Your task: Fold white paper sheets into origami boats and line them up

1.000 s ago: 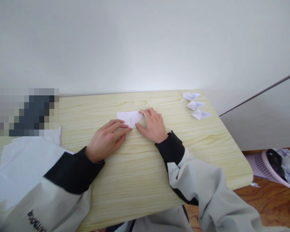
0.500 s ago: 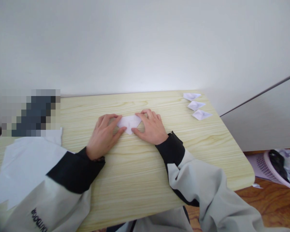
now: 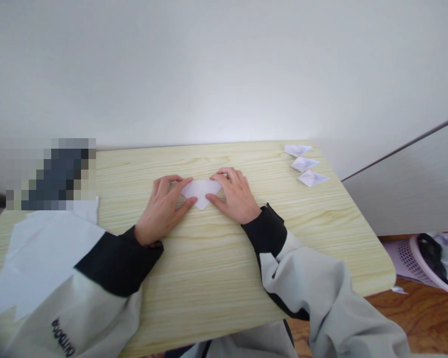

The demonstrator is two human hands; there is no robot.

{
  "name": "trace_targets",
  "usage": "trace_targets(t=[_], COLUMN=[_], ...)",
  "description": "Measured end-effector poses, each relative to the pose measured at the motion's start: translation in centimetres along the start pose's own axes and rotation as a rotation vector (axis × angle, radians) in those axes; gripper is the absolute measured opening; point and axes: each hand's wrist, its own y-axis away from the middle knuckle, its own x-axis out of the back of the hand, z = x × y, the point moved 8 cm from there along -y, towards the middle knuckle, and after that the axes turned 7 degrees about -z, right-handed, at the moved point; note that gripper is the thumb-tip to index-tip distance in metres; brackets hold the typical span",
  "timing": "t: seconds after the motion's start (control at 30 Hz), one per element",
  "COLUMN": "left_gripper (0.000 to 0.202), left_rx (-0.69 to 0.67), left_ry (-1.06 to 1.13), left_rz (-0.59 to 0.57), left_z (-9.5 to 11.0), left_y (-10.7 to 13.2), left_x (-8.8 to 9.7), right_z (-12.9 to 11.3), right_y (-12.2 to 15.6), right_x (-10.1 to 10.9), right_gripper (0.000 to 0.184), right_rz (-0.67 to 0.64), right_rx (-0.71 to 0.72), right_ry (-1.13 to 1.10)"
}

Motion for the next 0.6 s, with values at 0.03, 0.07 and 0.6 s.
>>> trace_targets(t=[0.03, 0.07, 0.6], left_gripper=[0.043, 0.041, 0.029], left_rx=[-0.002, -0.006, -0.07], left_ry=[0.011, 0.023, 0.0], left_rz=[0.006, 0.012, 0.036], left_z=[0.02, 0.06, 0.78], left_y=[-0.01, -0.03, -0.12], left_x=[0.07, 0.15, 0.61], right_z=[-0.04, -0.05, -0.66], right_y=[0.0, 0.0, -0.19], right_x=[0.07, 0.15, 0.23], right_gripper=[0.04, 0.037, 0.023], right_rz=[0.009, 0.019, 0.015], right_rx=[0.006, 0.009, 0.098], right_ry=[-0.006, -0.008, -0.045])
